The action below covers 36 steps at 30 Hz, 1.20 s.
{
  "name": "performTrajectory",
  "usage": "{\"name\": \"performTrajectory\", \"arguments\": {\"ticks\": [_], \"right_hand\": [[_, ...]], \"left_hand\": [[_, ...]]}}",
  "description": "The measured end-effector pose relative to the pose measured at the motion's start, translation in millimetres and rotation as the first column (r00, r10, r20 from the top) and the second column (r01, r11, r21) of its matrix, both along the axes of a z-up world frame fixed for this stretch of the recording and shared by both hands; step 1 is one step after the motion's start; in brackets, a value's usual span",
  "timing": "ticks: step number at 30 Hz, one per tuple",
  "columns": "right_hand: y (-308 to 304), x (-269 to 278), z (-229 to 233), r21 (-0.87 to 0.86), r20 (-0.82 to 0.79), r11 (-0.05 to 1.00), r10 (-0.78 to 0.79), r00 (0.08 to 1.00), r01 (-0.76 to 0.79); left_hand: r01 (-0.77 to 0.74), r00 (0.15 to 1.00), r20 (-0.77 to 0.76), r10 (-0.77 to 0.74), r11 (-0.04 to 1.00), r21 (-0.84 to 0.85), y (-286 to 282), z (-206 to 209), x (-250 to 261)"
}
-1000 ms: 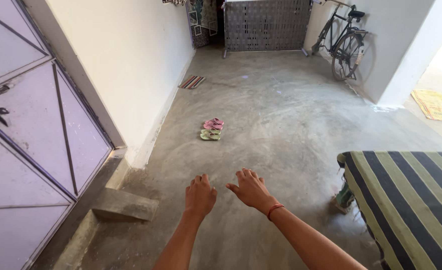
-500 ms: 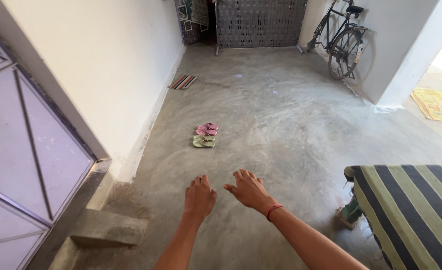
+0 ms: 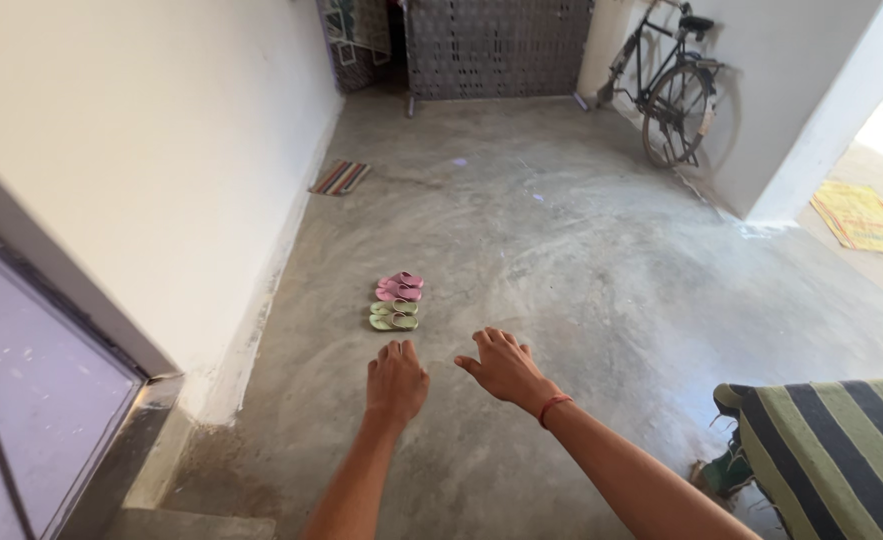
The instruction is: The person picks up several pairs of sandals and flip-flops from the floor and places them into a built-in wall shoe rack. They then rearrange the shoes already on the rack to fit the new pairs neatly.
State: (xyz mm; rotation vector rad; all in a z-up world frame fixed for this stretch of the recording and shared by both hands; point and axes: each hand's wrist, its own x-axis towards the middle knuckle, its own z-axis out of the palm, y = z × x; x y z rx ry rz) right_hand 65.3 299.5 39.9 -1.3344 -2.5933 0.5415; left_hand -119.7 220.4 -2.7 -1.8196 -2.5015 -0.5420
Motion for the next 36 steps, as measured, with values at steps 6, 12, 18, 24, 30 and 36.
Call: {"name": "performTrajectory", "arguments": {"ticks": [6,12,18,24,30,36], "right_hand": [[45,-21,-3,0.006,-0.012,1.0,-0.006,1.0,0.006],[110,-45,-8,0.071,-0.011,0.996,0.05,0.999,-0.05],[188,-69,-8,0.051,0.008,0.997,0.063,0.998,-0.064],[256,-88,-8,0.061,0.046,0.993,0.094,0.995,-0.097],[305,-113,-8,0.041,0.05,0.992,0.119,0.992,-0.121],[348,-145,-13,-0.029,-0.006,0.991,0.134,0.991,-0.134]], "left_hand": [[0.034,0.999,0.009,-0.034,0.999,-0.014,52,-4,-20],[0.039,0.999,0.032,-0.04,0.998,0.046,120,-5,-42],[0.071,0.997,-0.004,-0.071,0.986,0.151,194,-3,-69],[0.006,0.991,0.136,-0.018,0.996,0.09,258,-2,-96],[-0.042,0.992,0.125,0.035,0.998,0.054,295,-11,-115],[-0.093,0.98,0.167,0.108,0.991,-0.095,332,-21,-143]]}}
